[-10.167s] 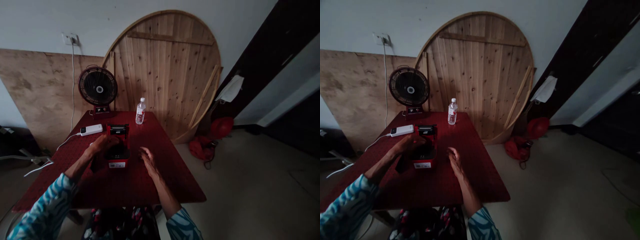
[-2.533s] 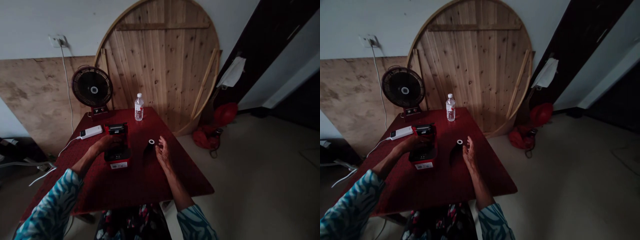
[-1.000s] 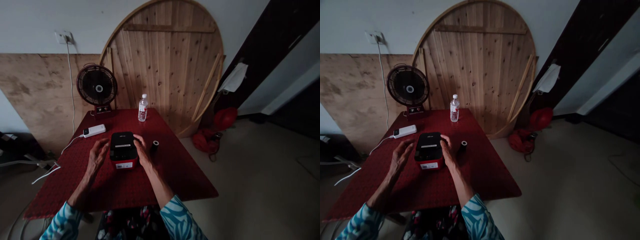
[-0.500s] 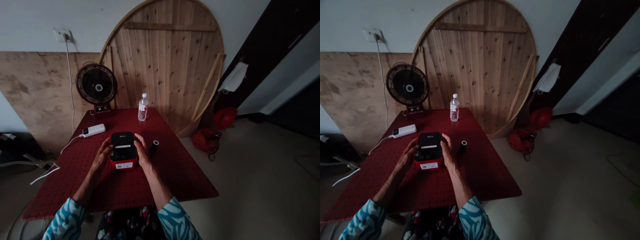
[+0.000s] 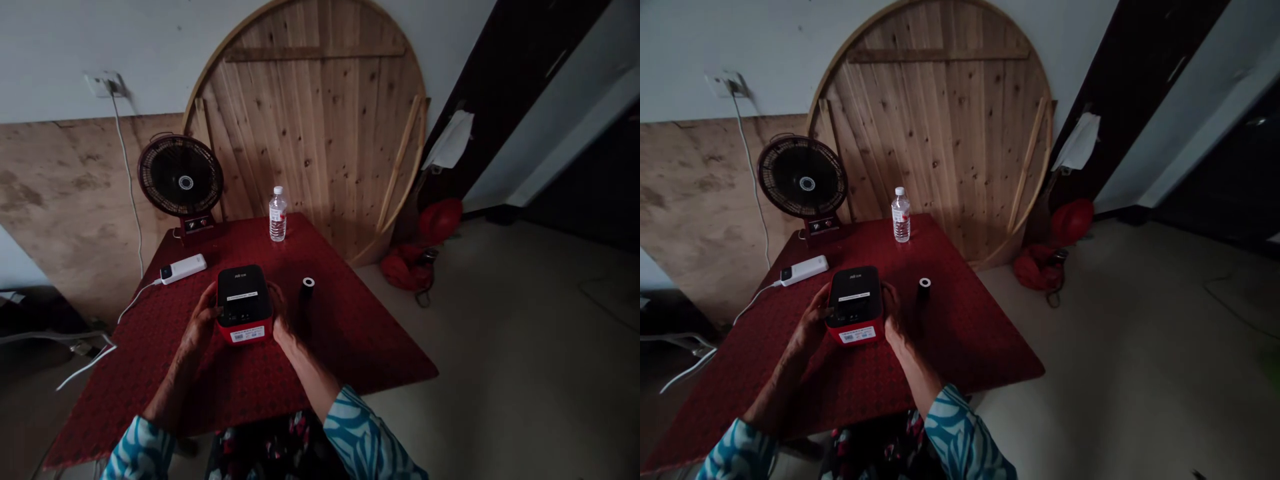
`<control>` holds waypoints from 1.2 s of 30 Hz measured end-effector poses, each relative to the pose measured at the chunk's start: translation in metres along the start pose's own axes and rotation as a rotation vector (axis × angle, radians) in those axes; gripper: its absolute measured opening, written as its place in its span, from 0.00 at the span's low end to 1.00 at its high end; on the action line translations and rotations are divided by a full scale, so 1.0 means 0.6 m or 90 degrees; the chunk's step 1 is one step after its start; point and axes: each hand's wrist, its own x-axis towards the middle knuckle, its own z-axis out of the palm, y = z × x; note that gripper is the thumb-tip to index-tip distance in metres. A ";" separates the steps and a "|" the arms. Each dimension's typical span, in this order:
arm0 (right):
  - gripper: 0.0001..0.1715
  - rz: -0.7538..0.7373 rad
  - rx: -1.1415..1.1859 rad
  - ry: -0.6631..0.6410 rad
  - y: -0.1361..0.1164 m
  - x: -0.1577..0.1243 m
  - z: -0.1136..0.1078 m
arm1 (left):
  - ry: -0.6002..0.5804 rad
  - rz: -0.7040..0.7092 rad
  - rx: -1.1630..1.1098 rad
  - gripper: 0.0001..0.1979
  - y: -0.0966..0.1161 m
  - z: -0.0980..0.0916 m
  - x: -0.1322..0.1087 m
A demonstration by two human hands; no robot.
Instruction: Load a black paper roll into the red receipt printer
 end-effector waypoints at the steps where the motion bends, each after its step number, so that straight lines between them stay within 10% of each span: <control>1: 0.22 0.006 0.018 0.008 -0.001 -0.001 0.002 | -0.001 0.001 0.013 0.39 0.001 0.002 0.000; 21: 0.23 0.045 0.051 0.039 0.015 0.007 0.005 | 0.066 0.004 0.131 0.38 -0.002 -0.001 -0.006; 27: 0.24 0.018 0.053 0.023 0.005 0.003 0.005 | 0.091 0.071 0.321 0.29 0.043 0.006 -0.012; 31: 0.24 0.038 0.068 0.021 0.000 0.000 0.009 | -0.057 0.186 0.641 0.19 0.093 0.035 0.026; 36: 0.23 0.019 0.055 0.028 0.002 0.006 0.009 | -0.304 0.045 0.989 0.16 0.117 0.081 0.104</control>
